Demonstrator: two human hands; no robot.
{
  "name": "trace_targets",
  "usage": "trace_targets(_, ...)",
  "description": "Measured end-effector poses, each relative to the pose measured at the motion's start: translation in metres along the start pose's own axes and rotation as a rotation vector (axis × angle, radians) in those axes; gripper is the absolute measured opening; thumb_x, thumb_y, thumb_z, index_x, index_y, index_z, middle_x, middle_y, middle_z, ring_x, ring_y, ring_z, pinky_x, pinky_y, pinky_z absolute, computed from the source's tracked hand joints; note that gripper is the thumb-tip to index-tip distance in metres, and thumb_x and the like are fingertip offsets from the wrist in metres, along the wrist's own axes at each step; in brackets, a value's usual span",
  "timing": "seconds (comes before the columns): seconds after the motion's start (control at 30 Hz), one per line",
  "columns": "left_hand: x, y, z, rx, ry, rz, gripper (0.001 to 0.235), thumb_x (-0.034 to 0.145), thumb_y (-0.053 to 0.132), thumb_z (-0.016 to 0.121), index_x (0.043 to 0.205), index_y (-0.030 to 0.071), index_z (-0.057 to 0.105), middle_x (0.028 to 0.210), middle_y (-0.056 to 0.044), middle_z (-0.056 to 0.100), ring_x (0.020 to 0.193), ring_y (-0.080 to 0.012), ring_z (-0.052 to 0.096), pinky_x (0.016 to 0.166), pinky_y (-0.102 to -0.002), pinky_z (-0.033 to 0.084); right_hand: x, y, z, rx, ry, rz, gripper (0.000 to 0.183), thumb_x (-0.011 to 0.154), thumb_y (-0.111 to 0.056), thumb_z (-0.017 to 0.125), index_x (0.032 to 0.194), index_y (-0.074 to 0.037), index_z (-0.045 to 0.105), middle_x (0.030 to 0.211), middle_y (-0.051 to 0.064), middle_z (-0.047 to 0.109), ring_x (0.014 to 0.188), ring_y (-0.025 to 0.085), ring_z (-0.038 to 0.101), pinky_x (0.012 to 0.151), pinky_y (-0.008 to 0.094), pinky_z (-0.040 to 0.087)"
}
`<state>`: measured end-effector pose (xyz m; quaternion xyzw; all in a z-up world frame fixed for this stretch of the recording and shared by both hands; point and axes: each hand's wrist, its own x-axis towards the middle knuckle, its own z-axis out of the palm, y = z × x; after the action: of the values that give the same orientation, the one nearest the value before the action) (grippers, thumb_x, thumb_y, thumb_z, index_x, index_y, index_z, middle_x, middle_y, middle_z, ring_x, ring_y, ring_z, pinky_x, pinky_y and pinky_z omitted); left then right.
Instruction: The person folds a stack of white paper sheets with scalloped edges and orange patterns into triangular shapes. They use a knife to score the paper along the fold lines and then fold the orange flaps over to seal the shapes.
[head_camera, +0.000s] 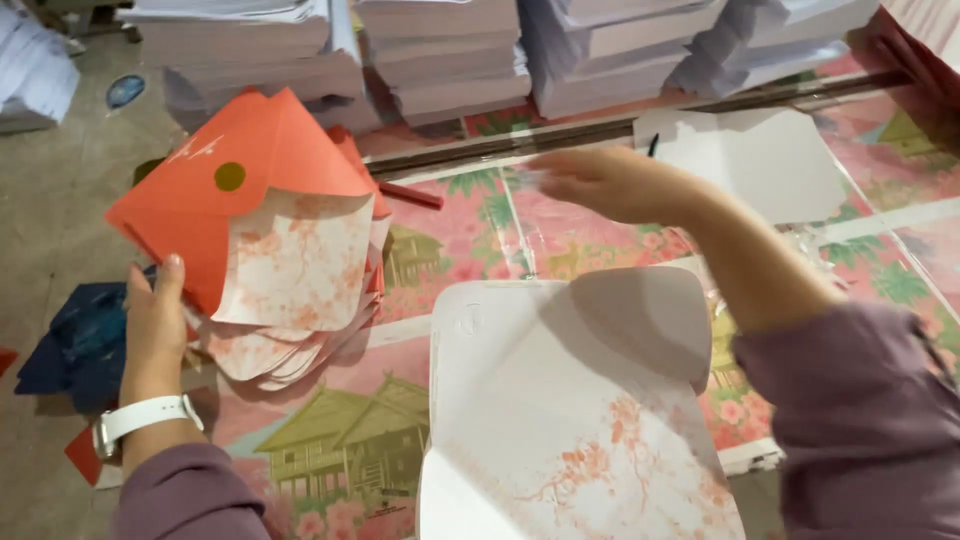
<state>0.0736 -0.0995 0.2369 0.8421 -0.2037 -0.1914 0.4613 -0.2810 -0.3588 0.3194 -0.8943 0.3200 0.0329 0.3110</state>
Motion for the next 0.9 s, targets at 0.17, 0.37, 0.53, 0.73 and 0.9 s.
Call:
trace_targets(0.17, -0.042, 0.006, -0.008, 0.098, 0.029, -0.004, 0.081, 0.092, 0.055, 0.033, 0.150, 0.009, 0.002, 0.157, -0.014, 0.000, 0.145, -0.0300, 0.001, 0.113, -0.052, 0.013, -0.079, 0.032, -0.005, 0.068, 0.128, 0.172, 0.056, 0.087, -0.037, 0.045, 0.141, -0.025, 0.042, 0.133, 0.001, 0.058, 0.119, 0.014, 0.056, 0.096, 0.034, 0.047)
trace_targets(0.37, -0.125, -0.020, 0.034, -0.048, 0.061, 0.430, 0.060, 0.099, 0.032, 0.036, 0.145, -0.004, 0.023, 0.150, -0.023, 0.030, 0.137, -0.0329, 0.031, 0.110, -0.042, 0.022, -0.162, 0.078, 0.063, 0.389, 0.389, 0.528, 0.071, 0.089, -0.018, 0.043, 0.153, -0.026, 0.013, 0.144, 0.008, 0.041, 0.125, 0.025, 0.046, 0.102, 0.042, 0.041)
trace_targets(0.53, -0.191, -0.032, 0.137, -0.295, -0.714, 0.014, 0.077, 0.075, 0.024, 0.066, 0.142, 0.017, 0.029, 0.131, -0.004, 0.057, 0.116, -0.0135, 0.054, 0.099, -0.029, 0.042, -0.162, 0.114, 0.172, 1.022, 0.314, 0.565, 0.093, 0.069, -0.025, 0.063, 0.150, -0.019, 0.018, 0.129, 0.016, 0.051, 0.103, 0.027, 0.058, 0.080, 0.037, 0.056)
trace_targets(0.73, -0.177, -0.061, 0.146, -0.273, -0.689, 0.078, 0.071, 0.083, 0.027, 0.055, 0.147, 0.015, 0.027, 0.151, -0.004, 0.034, 0.138, -0.0145, 0.031, 0.112, -0.031, 0.023, -0.153, 0.140, 0.195, 0.920, 0.602, 0.582, 0.030, 0.082, -0.034, 0.067, 0.094, -0.006, 0.064, 0.072, 0.000, 0.053, 0.065, 0.010, 0.045, 0.058, 0.024, 0.034)
trace_targets(0.9, -0.193, -0.047, 0.129, -0.311, -0.582, -0.069, 0.060, 0.085, 0.026, 0.051, 0.143, 0.017, 0.037, 0.139, -0.001, 0.052, 0.124, -0.0117, 0.047, 0.104, -0.028, 0.035, -0.168, 0.126, 0.182, 1.128, 0.731, 0.323, 0.029, 0.081, -0.027, 0.066, 0.099, -0.005, 0.062, 0.068, 0.000, 0.048, 0.057, 0.008, 0.041, 0.048, 0.022, 0.029)
